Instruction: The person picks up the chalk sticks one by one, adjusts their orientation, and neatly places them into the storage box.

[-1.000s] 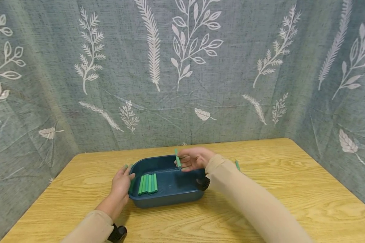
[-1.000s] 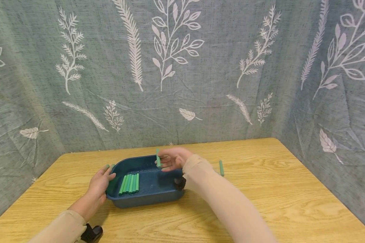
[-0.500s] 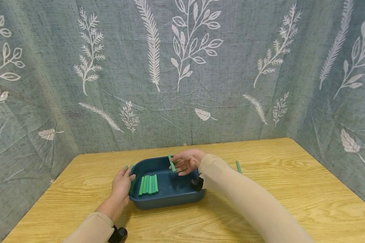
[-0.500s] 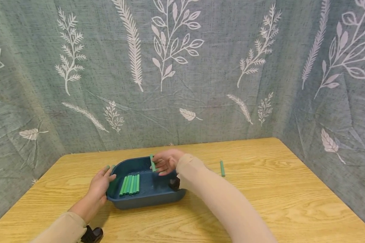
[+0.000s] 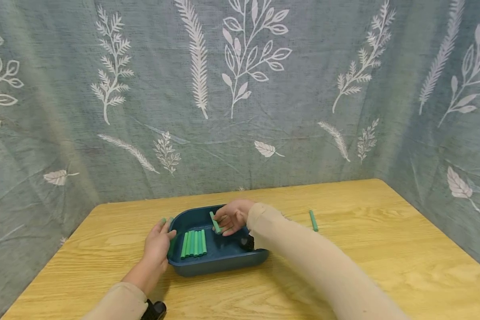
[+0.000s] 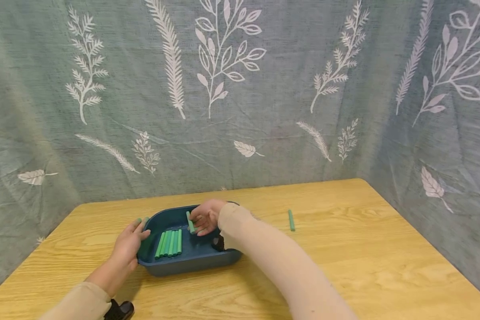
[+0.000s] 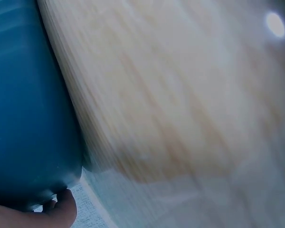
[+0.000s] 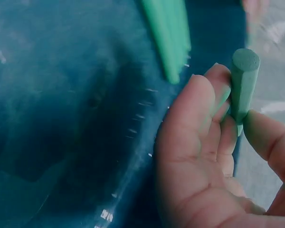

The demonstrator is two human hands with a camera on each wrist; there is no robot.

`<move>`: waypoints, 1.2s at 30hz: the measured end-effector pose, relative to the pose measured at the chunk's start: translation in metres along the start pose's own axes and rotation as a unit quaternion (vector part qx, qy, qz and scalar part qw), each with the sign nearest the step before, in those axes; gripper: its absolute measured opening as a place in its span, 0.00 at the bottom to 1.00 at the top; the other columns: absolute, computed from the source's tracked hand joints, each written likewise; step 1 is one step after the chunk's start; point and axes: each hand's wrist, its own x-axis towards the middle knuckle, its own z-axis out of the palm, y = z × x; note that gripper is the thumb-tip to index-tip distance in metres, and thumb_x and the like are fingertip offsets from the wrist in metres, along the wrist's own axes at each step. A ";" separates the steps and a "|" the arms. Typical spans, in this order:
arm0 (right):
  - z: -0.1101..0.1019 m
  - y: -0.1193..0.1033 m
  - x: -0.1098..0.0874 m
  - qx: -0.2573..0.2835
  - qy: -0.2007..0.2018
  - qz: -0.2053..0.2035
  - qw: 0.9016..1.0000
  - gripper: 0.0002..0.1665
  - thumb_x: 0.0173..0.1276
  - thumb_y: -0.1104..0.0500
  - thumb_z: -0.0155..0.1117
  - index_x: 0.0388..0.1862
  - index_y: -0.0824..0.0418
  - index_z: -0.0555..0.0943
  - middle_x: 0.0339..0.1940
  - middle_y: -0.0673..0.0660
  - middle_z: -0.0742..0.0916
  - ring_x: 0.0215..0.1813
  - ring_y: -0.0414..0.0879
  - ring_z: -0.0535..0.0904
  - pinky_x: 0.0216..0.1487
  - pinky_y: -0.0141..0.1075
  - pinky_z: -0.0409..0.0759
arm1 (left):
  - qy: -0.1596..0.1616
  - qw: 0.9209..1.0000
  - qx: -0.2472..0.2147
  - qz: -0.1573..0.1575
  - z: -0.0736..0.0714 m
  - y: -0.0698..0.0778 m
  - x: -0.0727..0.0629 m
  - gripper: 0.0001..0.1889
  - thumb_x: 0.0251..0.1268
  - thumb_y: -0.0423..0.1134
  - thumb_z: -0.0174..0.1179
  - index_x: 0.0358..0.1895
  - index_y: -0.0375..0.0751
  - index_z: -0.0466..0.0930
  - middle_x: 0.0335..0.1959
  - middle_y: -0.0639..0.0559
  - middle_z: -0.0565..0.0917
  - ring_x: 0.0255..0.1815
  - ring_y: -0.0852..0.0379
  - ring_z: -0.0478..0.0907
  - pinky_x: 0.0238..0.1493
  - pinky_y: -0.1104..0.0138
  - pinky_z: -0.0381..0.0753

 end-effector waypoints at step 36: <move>0.007 0.010 0.012 -0.066 -0.026 0.027 0.997 0.23 0.74 0.70 0.53 0.66 0.76 0.68 0.50 0.74 0.80 0.62 0.63 0.75 0.56 0.43 0.80 | 0.012 1.000 -0.006 0.005 0.001 0.000 -0.002 0.31 0.78 0.29 0.37 0.77 0.33 0.35 0.78 0.37 0.39 0.76 0.35 0.30 0.74 0.43 0.34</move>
